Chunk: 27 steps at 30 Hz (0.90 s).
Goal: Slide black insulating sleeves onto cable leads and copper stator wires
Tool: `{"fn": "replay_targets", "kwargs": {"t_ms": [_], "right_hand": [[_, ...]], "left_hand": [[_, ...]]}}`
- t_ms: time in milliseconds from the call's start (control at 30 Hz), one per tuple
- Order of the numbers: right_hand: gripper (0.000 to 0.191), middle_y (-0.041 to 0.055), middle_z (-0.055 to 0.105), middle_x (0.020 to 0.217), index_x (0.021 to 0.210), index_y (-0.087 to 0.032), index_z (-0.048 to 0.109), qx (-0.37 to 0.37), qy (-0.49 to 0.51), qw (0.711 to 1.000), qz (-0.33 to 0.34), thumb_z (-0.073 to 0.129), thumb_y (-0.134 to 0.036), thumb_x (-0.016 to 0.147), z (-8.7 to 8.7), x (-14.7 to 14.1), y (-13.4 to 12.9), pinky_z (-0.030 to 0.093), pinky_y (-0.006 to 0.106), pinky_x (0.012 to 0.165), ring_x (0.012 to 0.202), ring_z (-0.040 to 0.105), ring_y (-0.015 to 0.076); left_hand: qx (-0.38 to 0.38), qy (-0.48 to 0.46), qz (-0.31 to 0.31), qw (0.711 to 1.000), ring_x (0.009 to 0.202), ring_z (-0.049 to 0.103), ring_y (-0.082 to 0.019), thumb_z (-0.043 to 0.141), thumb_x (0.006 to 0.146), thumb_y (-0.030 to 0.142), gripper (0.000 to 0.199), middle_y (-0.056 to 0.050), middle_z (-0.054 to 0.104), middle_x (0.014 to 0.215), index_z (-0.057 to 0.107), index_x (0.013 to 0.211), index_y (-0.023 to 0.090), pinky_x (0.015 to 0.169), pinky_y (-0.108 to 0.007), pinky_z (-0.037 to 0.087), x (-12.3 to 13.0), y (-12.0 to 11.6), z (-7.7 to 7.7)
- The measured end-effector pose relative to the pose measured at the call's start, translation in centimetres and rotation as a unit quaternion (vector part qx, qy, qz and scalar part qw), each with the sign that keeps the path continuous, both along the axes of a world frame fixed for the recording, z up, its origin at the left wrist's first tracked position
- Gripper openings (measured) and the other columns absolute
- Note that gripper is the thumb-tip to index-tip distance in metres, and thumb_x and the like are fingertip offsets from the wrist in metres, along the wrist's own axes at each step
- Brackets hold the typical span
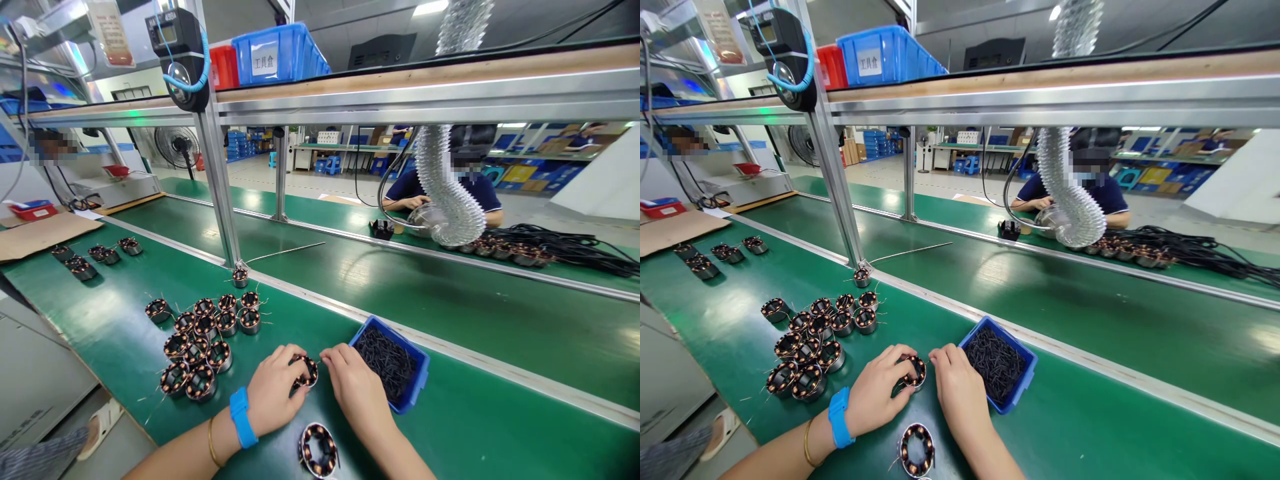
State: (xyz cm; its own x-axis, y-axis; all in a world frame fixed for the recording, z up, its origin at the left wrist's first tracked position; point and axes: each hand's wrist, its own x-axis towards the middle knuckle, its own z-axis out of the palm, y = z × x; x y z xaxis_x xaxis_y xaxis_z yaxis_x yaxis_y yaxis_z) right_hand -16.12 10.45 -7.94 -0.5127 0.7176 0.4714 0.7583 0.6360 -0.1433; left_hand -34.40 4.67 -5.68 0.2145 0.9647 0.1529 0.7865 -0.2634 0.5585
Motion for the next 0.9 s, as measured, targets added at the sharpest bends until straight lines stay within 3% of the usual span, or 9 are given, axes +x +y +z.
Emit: {"fn": "replay_targets", "kwargs": {"t_ms": [367,600,767,900], "right_hand": [[0.033,0.0047,0.065,0.085,0.094,-0.021,0.063,0.003,-0.007,1.000,0.000,0.032,-0.025,0.105,0.0,0.2,0.1,0.053,0.027,0.062,0.080,0.067,0.0197],[0.033,0.0054,0.066,0.087,0.095,-0.022,0.064,-0.026,0.003,1.000,0.012,0.033,-0.028,0.104,-1.1,-0.1,-0.1,0.052,0.028,0.060,0.081,0.066,0.0204],[0.035,0.0077,0.068,0.086,0.093,-0.021,0.068,-0.128,0.117,0.984,0.041,0.036,-0.031,0.103,-1.0,-0.2,-0.2,0.055,0.034,0.073,0.081,0.067,0.0224],[0.035,0.0080,0.071,0.082,0.097,-0.019,0.075,-0.274,0.218,0.933,0.081,0.044,-0.037,0.098,0.0,0.5,-0.8,0.057,0.032,0.070,0.076,0.069,0.0222]], "left_hand": [[0.002,0.007,-0.002,1.000,0.109,0.057,-0.023,0.066,0.080,0.014,0.015,-0.002,0.060,0.121,0.063,0.091,0.024,0.093,-0.038,0.050,0.0,0.0,-0.1],[0.000,0.006,-0.004,1.000,0.110,0.056,-0.022,0.066,0.081,0.015,0.015,-0.001,0.060,0.121,0.064,0.092,0.025,0.096,-0.036,0.050,0.0,0.0,0.2],[0.004,0.003,-0.003,1.000,0.109,0.057,-0.022,0.067,0.081,0.016,0.014,-0.002,0.060,0.122,0.064,0.092,0.025,0.094,-0.037,0.050,0.0,-0.1,0.1],[0.010,-0.011,0.005,1.000,0.108,0.058,-0.022,0.067,0.082,0.017,0.014,-0.002,0.060,0.122,0.063,0.092,0.025,0.093,-0.036,0.050,-0.1,-0.3,-0.2]]}}
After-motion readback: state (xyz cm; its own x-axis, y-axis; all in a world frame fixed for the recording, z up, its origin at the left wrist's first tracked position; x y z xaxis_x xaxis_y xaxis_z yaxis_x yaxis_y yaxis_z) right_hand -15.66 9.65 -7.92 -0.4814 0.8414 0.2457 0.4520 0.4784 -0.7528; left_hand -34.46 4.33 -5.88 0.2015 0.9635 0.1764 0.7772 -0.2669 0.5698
